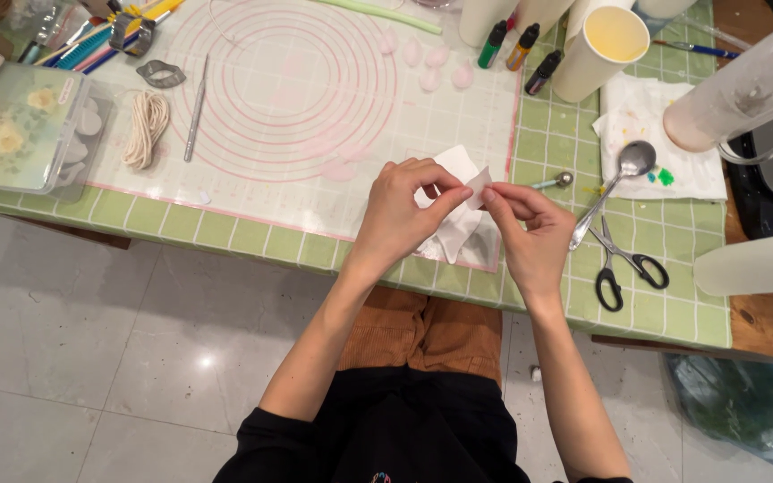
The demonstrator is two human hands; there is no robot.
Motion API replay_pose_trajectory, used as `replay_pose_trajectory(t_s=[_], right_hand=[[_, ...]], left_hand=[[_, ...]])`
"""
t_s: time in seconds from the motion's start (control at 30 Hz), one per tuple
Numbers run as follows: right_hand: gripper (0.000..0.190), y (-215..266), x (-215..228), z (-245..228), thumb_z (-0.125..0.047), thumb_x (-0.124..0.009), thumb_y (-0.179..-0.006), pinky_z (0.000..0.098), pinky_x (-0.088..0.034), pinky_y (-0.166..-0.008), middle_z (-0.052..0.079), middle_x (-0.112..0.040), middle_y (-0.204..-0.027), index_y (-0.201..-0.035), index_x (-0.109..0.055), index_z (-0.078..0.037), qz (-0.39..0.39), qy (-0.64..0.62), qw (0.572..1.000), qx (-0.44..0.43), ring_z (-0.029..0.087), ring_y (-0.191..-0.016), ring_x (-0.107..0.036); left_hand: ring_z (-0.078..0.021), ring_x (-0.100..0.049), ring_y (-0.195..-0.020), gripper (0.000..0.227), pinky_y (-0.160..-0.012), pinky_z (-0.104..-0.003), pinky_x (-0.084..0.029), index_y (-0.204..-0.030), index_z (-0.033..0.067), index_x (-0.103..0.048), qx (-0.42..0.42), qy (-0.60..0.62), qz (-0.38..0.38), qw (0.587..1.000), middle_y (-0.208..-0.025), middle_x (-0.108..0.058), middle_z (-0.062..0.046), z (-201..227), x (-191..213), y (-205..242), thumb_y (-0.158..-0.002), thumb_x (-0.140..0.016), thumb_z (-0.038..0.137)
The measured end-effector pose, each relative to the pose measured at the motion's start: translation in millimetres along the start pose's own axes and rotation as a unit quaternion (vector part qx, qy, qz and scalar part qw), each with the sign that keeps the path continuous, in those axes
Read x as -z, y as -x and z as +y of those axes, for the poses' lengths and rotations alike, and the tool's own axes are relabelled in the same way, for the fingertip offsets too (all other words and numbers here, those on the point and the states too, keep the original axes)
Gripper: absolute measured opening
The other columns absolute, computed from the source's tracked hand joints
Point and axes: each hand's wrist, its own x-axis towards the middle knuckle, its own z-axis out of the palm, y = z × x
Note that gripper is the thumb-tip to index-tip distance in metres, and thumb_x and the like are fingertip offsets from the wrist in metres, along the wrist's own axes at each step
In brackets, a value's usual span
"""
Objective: The recorder is shaping and assembling small wax pieces to create decorative candle petals.
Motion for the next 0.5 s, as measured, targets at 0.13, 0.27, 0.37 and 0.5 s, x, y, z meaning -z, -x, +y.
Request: replay_pose_trajectory(t_s=[0.13, 0.27, 0.37, 0.5], right_hand=[[0.020, -4.5, -4.0, 10.2, -0.003, -0.073, -0.098, 0.0228, -0.058, -0.085, 0.014, -0.078, -0.102, -0.116, -0.072, 0.007, -0.011, 0.008, 1.000, 0.014, 0.015, -0.095, -0.075], [0.024, -6.9, -4.6, 9.8, -0.006, -0.070, -0.100, 0.0232, -0.058, -0.091, 0.013, -0.078, -0.106, -0.122, -0.068, 0.004, -0.021, 0.021, 0.999, 0.020, 0.015, -0.102, -0.075], [0.020, -5.9, -0.3, 24.0, -0.006, -0.071, -0.100, 0.0252, -0.058, -0.090, 0.012, -0.077, -0.108, -0.118, -0.073, 0.002, 0.012, 0.113, 0.991, 0.064, 0.016, -0.103, -0.075], [0.015, -0.6, 0.0, 44.7, -0.005, -0.071, -0.099, 0.0262, -0.055, -0.089, 0.011, -0.077, -0.108, -0.113, -0.076, 0.000, 0.039, 0.139, 0.987, 0.078, 0.016, -0.100, -0.070]], left_hand=[[-0.0156, -0.065, -0.069, 0.012, -0.072, -0.033, -0.048, -0.083, 0.0085, -0.077, 0.011, 0.010, 0.000, 1.000, -0.078, -0.074, -0.002, -11.8, 1.6, -4.3, -0.086, -0.080, 0.019], [-0.0155, -0.066, -0.067, 0.010, -0.064, -0.031, -0.053, -0.086, 0.0080, -0.078, 0.041, 0.016, 0.011, 0.999, -0.079, -0.075, -0.004, -65.5, 23.7, -44.6, -0.085, -0.081, 0.018], [-0.0141, -0.070, -0.066, 0.013, -0.061, -0.030, -0.055, -0.082, 0.0073, -0.079, 0.110, -0.010, 0.039, 0.993, -0.073, -0.077, -0.005, -132.7, 55.0, -101.4, -0.083, -0.082, 0.019], [-0.0157, -0.072, -0.062, 0.018, -0.063, -0.032, -0.056, -0.072, 0.0070, -0.078, 0.164, -0.164, 0.052, 0.971, -0.067, -0.074, -0.005, -195.1, 87.3, -166.3, -0.077, -0.085, 0.023]])
